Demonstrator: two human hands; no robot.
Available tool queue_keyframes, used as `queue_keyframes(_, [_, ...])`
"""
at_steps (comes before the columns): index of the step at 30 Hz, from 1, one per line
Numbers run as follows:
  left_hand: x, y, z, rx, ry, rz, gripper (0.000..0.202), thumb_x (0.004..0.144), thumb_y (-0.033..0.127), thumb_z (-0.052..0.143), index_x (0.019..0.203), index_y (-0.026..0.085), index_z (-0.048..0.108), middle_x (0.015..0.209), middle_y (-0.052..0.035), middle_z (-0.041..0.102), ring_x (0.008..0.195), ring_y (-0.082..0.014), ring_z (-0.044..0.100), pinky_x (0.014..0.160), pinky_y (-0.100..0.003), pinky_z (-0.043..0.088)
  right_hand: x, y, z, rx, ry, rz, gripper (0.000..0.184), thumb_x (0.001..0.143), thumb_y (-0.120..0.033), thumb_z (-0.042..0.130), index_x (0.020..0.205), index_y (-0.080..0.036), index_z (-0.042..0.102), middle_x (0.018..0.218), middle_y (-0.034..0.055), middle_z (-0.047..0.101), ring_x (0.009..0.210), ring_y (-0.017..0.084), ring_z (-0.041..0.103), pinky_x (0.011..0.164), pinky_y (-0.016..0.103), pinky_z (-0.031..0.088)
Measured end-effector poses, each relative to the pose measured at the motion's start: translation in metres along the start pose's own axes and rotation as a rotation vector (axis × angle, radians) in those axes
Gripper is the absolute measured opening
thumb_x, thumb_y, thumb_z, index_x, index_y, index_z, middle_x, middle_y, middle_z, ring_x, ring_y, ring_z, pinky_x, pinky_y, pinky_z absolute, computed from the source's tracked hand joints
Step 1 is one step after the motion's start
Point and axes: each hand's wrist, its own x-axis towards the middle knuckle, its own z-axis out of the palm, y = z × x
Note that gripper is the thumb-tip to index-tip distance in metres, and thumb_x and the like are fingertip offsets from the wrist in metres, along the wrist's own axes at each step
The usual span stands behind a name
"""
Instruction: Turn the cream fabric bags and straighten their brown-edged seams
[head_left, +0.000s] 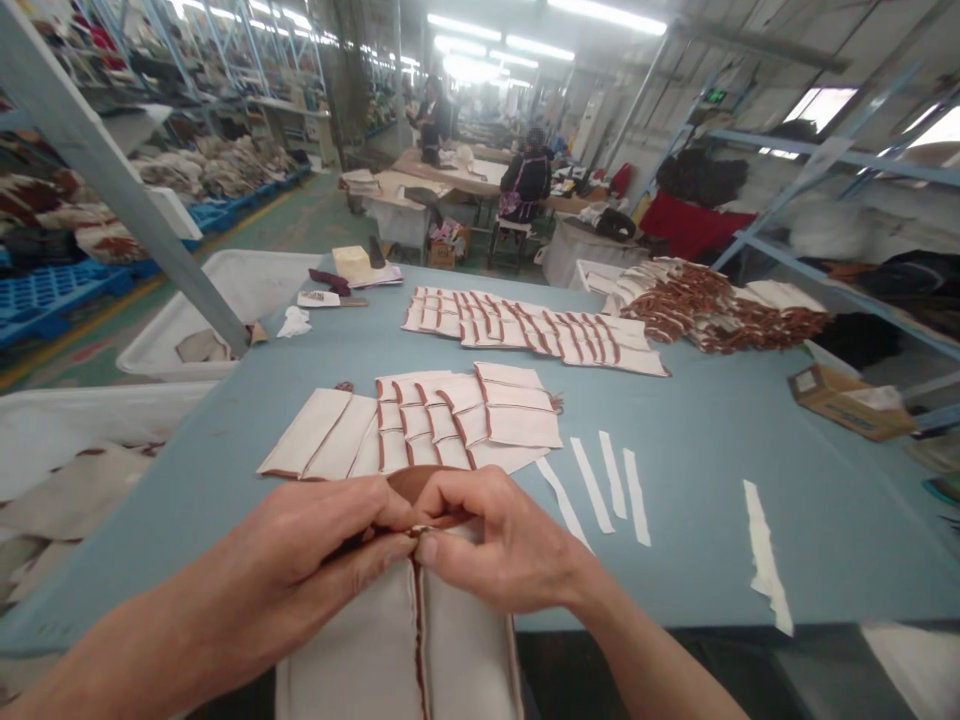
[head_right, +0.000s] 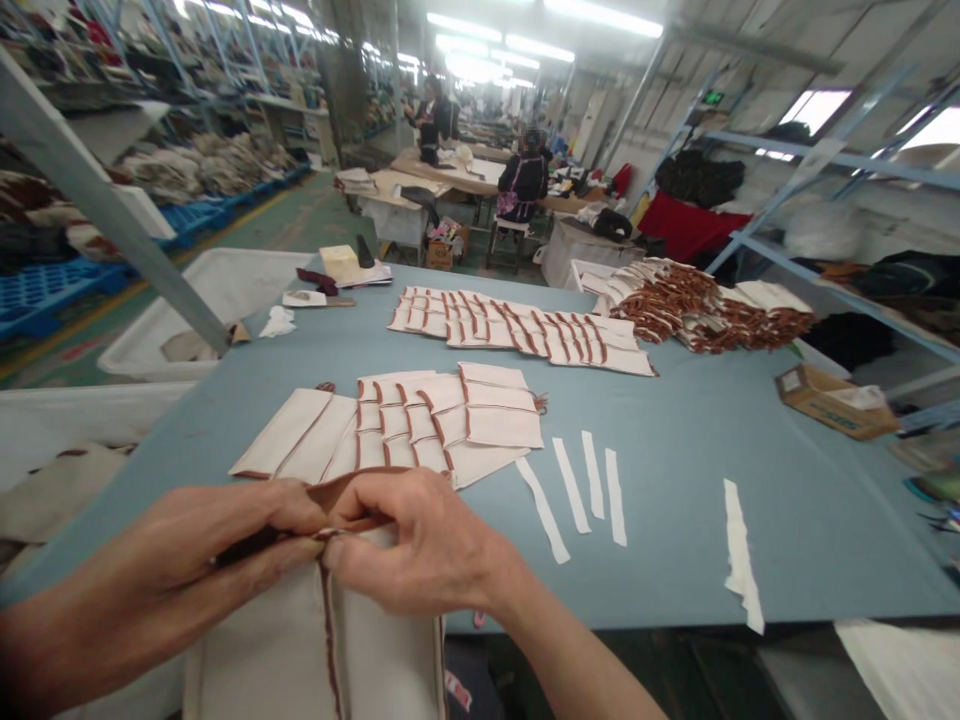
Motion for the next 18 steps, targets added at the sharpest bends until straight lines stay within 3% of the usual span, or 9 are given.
queue_keyframes(6, [-0.003,0.002,0.000,0.106,-0.060,-0.040,0.023,0.101,0.012,0.055,0.093,0.027,0.072,0.074,0.0101,0.075,0.061,-0.0059,0.070,0.062,-0.013,0.047,-0.002,-0.003,0.001,-0.047,0.012,-0.048,0.016,0.085,-0.024,0.063,0.074,-0.023,0.051,0.069,-0.0066,0.051,0.061,0.010,0.042,0.060,0.023,0.035])
queue_keyframes(11, [-0.006,0.005,0.011,0.164,-0.021,0.005,0.026,0.101,0.008,0.049,0.091,0.026,0.066,0.071,0.0069,0.068,0.059,-0.0103,0.064,0.060,-0.019,0.047,-0.007,-0.005,0.013,-0.106,0.178,-0.076,0.012,0.086,-0.022,0.055,0.074,-0.023,0.053,0.065,-0.0062,0.051,0.058,0.011,0.044,0.059,0.024,0.035])
queue_keyframes(14, [-0.011,0.000,0.014,0.217,-0.050,0.068,0.027,0.104,0.008,0.046,0.095,0.025,0.065,0.074,0.0043,0.070,0.060,-0.0123,0.065,0.062,-0.021,0.048,-0.009,-0.005,0.019,-0.068,0.207,-0.028,0.012,0.085,-0.023,0.055,0.072,-0.023,0.053,0.063,-0.0067,0.049,0.056,0.010,0.042,0.057,0.023,0.035])
queue_keyframes(18, [-0.021,-0.012,0.011,0.235,-0.127,0.108,0.026,0.102,0.006,0.049,0.092,0.025,0.063,0.076,0.0042,0.070,0.058,-0.0119,0.062,0.059,-0.021,0.046,-0.013,-0.002,0.017,0.089,0.138,0.075,0.006,0.080,-0.025,0.059,0.075,-0.023,0.056,0.060,-0.0086,0.045,0.054,0.010,0.037,0.053,0.022,0.033])
